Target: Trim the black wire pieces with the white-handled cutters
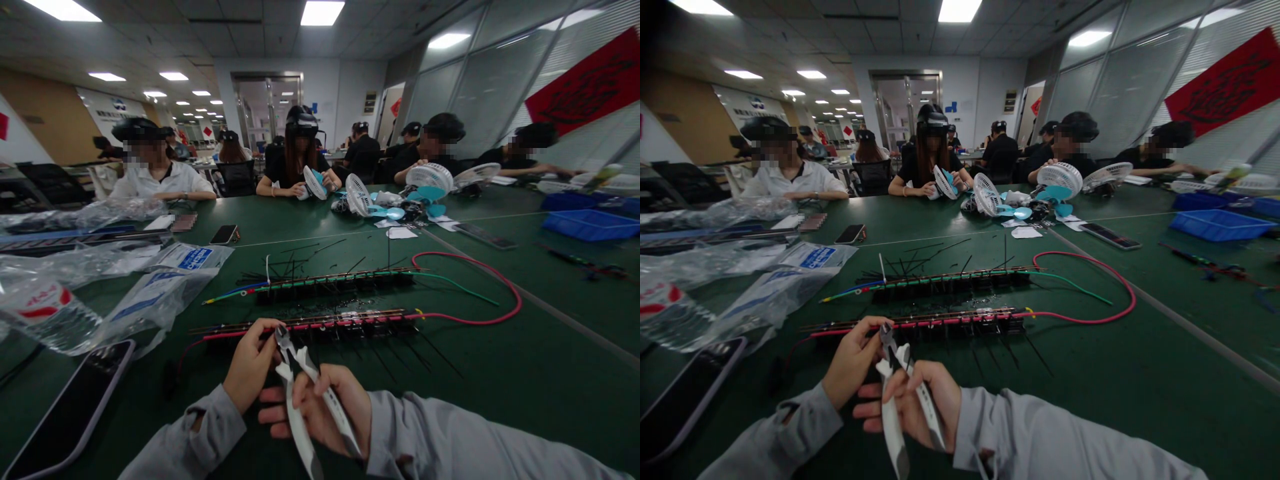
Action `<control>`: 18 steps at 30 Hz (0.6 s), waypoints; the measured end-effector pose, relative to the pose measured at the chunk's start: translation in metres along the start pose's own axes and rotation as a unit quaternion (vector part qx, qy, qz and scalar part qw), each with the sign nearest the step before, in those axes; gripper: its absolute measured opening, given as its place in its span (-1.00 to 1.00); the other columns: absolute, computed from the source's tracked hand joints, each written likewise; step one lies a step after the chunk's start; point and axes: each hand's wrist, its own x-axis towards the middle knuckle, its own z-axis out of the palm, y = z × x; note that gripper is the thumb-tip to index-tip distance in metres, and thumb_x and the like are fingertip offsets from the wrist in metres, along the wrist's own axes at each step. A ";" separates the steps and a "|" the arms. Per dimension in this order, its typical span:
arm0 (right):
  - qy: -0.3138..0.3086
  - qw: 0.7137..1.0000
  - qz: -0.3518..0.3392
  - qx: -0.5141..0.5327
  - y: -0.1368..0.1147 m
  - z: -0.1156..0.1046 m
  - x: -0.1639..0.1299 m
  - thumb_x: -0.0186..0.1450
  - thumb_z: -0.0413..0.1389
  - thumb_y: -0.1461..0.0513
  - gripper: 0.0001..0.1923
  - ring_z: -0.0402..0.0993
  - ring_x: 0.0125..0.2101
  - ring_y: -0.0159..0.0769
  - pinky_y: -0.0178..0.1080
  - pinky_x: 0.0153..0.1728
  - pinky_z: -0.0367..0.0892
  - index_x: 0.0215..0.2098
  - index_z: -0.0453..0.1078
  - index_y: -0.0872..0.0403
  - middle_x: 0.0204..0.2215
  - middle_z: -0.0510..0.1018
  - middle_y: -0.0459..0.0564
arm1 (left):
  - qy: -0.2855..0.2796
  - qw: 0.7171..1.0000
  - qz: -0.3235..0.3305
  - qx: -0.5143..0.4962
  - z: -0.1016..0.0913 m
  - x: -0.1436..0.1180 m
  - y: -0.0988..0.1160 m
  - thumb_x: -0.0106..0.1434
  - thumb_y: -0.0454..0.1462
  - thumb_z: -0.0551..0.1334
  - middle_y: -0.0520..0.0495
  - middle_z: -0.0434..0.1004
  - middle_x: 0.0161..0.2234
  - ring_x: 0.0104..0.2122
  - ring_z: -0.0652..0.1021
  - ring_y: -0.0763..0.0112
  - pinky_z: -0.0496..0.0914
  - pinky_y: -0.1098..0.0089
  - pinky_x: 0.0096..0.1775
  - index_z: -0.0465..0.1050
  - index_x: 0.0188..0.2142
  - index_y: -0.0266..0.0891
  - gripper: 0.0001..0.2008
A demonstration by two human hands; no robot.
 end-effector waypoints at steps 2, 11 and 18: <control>0.001 1.000 -0.003 -0.002 0.000 0.000 0.000 -0.08 -0.05 0.21 -0.70 0.40 -0.18 -0.12 -0.04 0.00 0.05 -0.51 0.44 0.22 -0.19 0.44 0.15 | 0.003 1.000 -0.003 0.000 0.000 0.000 0.000 0.19 -0.16 0.13 0.07 0.40 -0.56 -0.63 0.43 0.48 0.31 0.51 -0.60 0.32 -0.19 -0.25 -0.75; -0.008 1.000 -0.004 0.000 0.000 -0.002 0.001 -0.08 -0.04 0.21 -0.70 0.39 -0.19 -0.13 -0.05 -0.01 0.06 -0.50 0.44 0.23 -0.16 0.42 0.17 | -0.007 1.000 0.003 0.006 0.000 0.001 -0.001 0.18 -0.20 0.14 0.07 0.40 -0.52 -0.61 0.43 0.50 0.30 0.53 -0.59 0.31 -0.20 -0.25 -0.78; -0.004 1.000 -0.005 0.002 0.000 -0.003 0.002 -0.08 -0.05 0.21 -0.69 0.40 -0.19 -0.13 -0.05 -0.02 0.07 -0.50 0.44 0.24 -0.17 0.42 0.18 | -0.003 1.000 0.000 0.013 0.000 0.001 -0.003 0.19 -0.19 0.13 0.06 0.40 -0.53 -0.60 0.44 0.47 0.33 0.50 -0.58 0.30 -0.18 -0.25 -0.77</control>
